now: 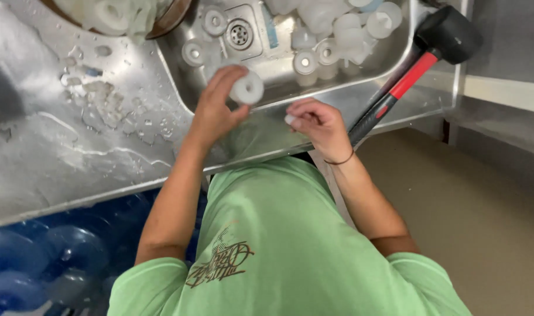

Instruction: Inspecting and preparing plastic caps for water jugs by hand at a metal workstation.

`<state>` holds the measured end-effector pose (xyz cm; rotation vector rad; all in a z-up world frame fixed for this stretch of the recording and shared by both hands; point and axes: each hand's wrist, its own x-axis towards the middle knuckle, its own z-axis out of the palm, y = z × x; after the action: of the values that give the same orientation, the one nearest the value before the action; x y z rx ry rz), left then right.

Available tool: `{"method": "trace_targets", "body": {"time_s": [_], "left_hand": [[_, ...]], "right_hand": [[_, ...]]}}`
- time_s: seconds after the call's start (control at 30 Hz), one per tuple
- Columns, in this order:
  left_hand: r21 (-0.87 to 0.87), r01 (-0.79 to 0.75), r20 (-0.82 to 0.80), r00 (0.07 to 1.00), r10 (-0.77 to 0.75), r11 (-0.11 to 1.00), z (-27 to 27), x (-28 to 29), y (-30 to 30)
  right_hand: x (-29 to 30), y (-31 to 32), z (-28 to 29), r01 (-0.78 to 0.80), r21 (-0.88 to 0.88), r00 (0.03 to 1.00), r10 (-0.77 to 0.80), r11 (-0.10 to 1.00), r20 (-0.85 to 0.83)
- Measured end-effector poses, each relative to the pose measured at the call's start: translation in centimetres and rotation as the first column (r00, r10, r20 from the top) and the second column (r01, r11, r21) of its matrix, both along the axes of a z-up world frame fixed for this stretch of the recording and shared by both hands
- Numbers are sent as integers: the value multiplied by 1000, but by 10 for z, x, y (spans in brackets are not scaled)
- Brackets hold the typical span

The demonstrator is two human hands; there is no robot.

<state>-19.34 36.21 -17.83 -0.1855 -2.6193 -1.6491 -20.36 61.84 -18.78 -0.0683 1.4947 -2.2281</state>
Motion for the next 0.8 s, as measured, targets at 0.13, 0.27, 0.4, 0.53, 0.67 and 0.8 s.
{"method": "trace_targets", "body": {"time_s": [0.13, 0.27, 0.4, 0.53, 0.67, 0.8], "left_hand": [[213, -75, 209, 977, 30, 974, 53, 34, 8], [533, -110, 256, 966, -35, 839, 42, 63, -11], [833, -200, 220, 975, 23, 516, 2, 86, -4], [903, -351, 316, 933, 172, 248, 5, 98, 30], [761, -589, 508, 802, 315, 272, -4, 106, 17], [621, -679, 546, 733, 406, 391, -5, 113, -16]], "right_hand": [[-13, -31, 17, -186, 48, 974, 191, 981, -125], [-14, -50, 18, -319, 141, 931, 337, 937, -139], [10, -79, 45, -220, 312, 911, 309, 924, -272], [50, -117, 66, -59, 278, 928, 155, 959, -337], [64, -139, 53, -48, 213, 972, 95, 976, -217], [79, -154, 51, -119, 238, 972, 162, 964, -169]]}}
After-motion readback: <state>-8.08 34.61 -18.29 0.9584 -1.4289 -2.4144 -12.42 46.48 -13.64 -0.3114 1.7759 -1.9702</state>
